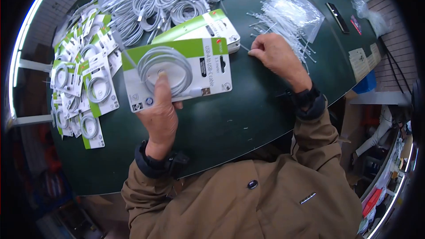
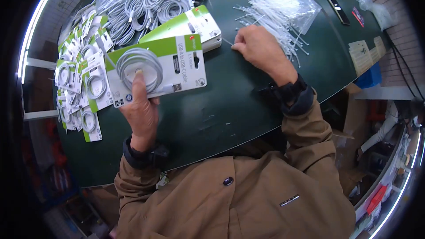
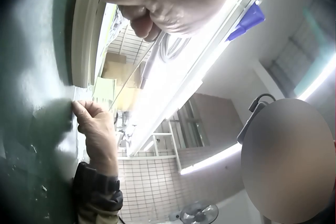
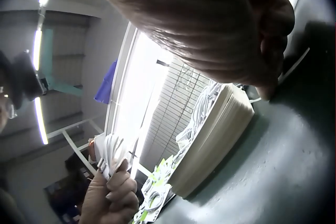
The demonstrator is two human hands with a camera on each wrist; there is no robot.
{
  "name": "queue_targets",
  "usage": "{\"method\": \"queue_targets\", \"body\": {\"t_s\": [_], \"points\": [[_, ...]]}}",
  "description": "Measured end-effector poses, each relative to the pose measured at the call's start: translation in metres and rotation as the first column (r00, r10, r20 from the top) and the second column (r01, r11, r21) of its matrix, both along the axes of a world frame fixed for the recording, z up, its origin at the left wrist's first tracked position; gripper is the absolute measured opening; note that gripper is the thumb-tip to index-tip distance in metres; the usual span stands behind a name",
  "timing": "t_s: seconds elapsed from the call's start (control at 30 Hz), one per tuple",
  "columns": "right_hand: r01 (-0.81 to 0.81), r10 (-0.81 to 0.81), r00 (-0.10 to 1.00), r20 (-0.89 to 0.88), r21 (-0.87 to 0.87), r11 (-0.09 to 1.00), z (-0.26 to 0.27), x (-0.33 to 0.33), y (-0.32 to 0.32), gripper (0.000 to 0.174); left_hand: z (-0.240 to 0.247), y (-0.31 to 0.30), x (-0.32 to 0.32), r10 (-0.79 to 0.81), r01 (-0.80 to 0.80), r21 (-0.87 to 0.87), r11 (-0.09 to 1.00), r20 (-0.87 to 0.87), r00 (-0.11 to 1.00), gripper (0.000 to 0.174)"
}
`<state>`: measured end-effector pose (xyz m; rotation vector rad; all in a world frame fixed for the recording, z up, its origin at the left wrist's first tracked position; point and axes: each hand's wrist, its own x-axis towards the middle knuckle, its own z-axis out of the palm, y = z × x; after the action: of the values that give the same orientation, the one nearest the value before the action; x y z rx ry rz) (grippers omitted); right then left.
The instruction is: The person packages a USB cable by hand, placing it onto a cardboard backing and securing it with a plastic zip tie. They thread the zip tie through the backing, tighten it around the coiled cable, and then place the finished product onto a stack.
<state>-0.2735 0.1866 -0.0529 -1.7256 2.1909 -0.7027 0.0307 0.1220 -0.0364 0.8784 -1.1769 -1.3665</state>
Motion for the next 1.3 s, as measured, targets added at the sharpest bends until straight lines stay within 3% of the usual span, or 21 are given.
{"method": "queue_targets", "body": {"t_s": [0.07, 0.27, 0.37, 0.47, 0.53, 0.6, 0.67, 0.73, 0.8, 0.83, 0.93, 1.13, 1.23, 1.3], "points": [[-0.021, 0.022, 0.999, -0.037, 0.028, 0.999, 0.002, 0.007, 0.002, 0.02, 0.001, 0.0, -0.004, -0.009, 0.009, -0.009, 1.0, -0.029, 1.0, 0.02], [-0.09, 0.059, 0.969, -0.241, -0.117, 0.989, -0.009, 0.018, 0.011, 0.014, 0.004, 0.0, -0.003, -0.017, 0.018, 0.072, 0.997, -0.015, 1.0, 0.026], [-0.001, -0.026, 0.978, -0.207, -0.125, 0.992, -0.001, 0.016, 0.007, 0.014, -0.001, 0.0, -0.002, -0.038, 0.038, 0.018, 0.999, -0.037, 0.999, 0.026], [0.044, -0.029, 0.998, 0.05, -0.315, 0.948, 0.008, 0.013, 0.006, 0.013, -0.003, 0.006, 0.004, -0.056, 0.057, -0.015, 0.998, 0.043, 0.998, 0.023], [0.164, -0.077, 0.926, 0.37, -0.21, 0.964, 0.021, 0.016, 0.006, 0.014, -0.004, 0.011, 0.007, -0.066, 0.077, -0.098, 0.992, 0.116, 0.991, 0.021], [0.18, -0.045, 0.871, 0.489, -0.233, 0.956, 0.031, 0.017, 0.003, 0.011, -0.014, 0.013, 0.012, -0.062, 0.103, -0.215, 0.971, 0.189, 0.98, 0.017], [0.204, -0.029, 0.788, 0.615, -0.216, 0.955, 0.043, 0.022, 0.001, 0.01, -0.033, 0.005, 0.025, 0.004, 0.192, -0.566, 0.801, 0.327, 0.945, 0.023], [0.138, 0.076, 0.739, 0.669, -0.262, 0.955, 0.041, 0.019, -0.002, 0.009, -0.02, 0.001, 0.015, 0.038, 0.289, -0.758, 0.585, 0.381, 0.924, 0.031], [0.078, 0.174, 0.667, 0.724, -0.3, 0.951, 0.041, 0.021, -0.004, 0.01, 0.012, 0.003, 0.002, -0.016, 0.361, -0.838, 0.41, 0.389, 0.921, 0.04], [0.017, 0.184, 0.689, 0.701, -0.27, 0.963, 0.042, 0.02, -0.004, 0.009, 0.014, 0.002, 0.005, -0.222, 0.494, -0.752, 0.437, 0.443, 0.869, 0.043], [-0.008, 0.171, 0.612, 0.772, -0.21, 0.978, 0.045, 0.026, -0.005, 0.01, 0.021, 0.007, 0.009, -0.318, 0.648, -0.667, 0.367, 0.565, 0.761, 0.039], [-0.199, 0.277, 0.555, 0.784, -0.198, 0.96, 0.041, 0.025, -0.005, 0.005, 0.01, 0.011, 0.003, -0.277, 0.596, -0.741, 0.309, 0.53, 0.802, 0.044], [-0.203, 0.292, 0.525, 0.799, -0.216, 0.955, 0.034, 0.028, -0.004, 0.005, 0.012, 0.011, 0.005, -0.273, 0.615, -0.727, 0.306, 0.552, 0.788, 0.046], [-0.206, 0.285, 0.592, 0.754, -0.2, 0.958, 0.033, 0.029, -0.004, 0.007, 0.013, 0.011, 0.005, -0.266, 0.623, -0.725, 0.294, 0.564, 0.782, 0.046]]}}
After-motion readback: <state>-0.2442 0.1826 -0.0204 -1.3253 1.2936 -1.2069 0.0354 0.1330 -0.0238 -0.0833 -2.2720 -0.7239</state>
